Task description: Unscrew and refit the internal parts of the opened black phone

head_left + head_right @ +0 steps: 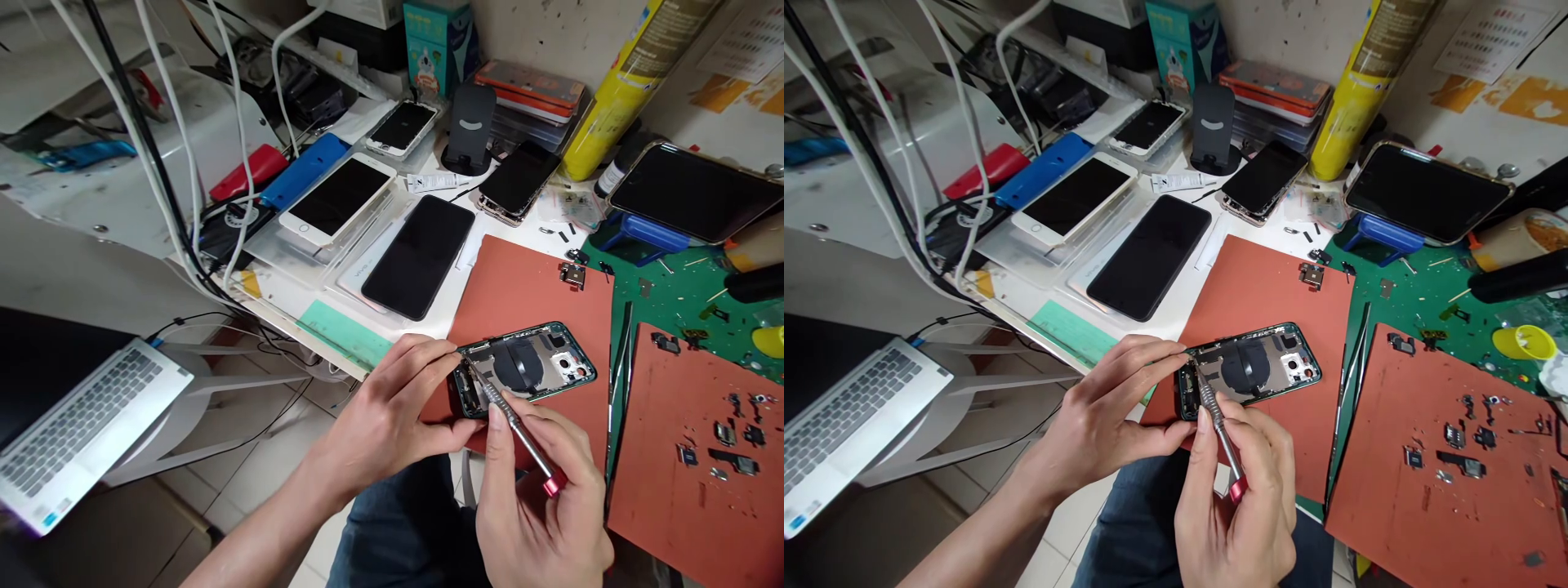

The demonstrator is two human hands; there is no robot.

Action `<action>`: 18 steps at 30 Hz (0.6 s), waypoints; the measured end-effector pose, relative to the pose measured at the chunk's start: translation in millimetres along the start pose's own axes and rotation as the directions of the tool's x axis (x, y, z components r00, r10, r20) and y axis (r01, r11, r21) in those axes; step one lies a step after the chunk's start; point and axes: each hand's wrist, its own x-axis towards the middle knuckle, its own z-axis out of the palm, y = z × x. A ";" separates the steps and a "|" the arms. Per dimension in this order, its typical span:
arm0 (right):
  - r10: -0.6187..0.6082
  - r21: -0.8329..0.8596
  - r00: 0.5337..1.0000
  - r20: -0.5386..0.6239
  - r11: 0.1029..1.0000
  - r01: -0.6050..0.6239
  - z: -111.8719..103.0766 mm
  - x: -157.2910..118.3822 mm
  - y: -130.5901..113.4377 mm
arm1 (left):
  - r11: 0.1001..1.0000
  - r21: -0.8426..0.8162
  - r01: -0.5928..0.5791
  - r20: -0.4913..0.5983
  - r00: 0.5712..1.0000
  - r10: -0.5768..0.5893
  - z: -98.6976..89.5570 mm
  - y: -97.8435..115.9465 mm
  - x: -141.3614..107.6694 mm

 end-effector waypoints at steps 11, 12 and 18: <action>-0.041 -0.120 0.998 0.048 0.992 0.047 -2.9 6.0 -3.3 | 0.999 0.030 -0.031 -0.004 1.000 0.031 1.1 -0.9 -1.0; -0.052 -0.131 0.997 0.056 0.990 0.059 -3.2 7.1 -3.9 | 0.999 0.030 -0.033 -0.005 0.999 0.033 1.3 -1.3 -1.2; -0.156 -0.191 0.982 0.105 0.966 0.174 -4.8 9.4 -2.7 | 1.000 0.011 -0.028 0.012 1.000 0.027 1.2 -2.9 -2.2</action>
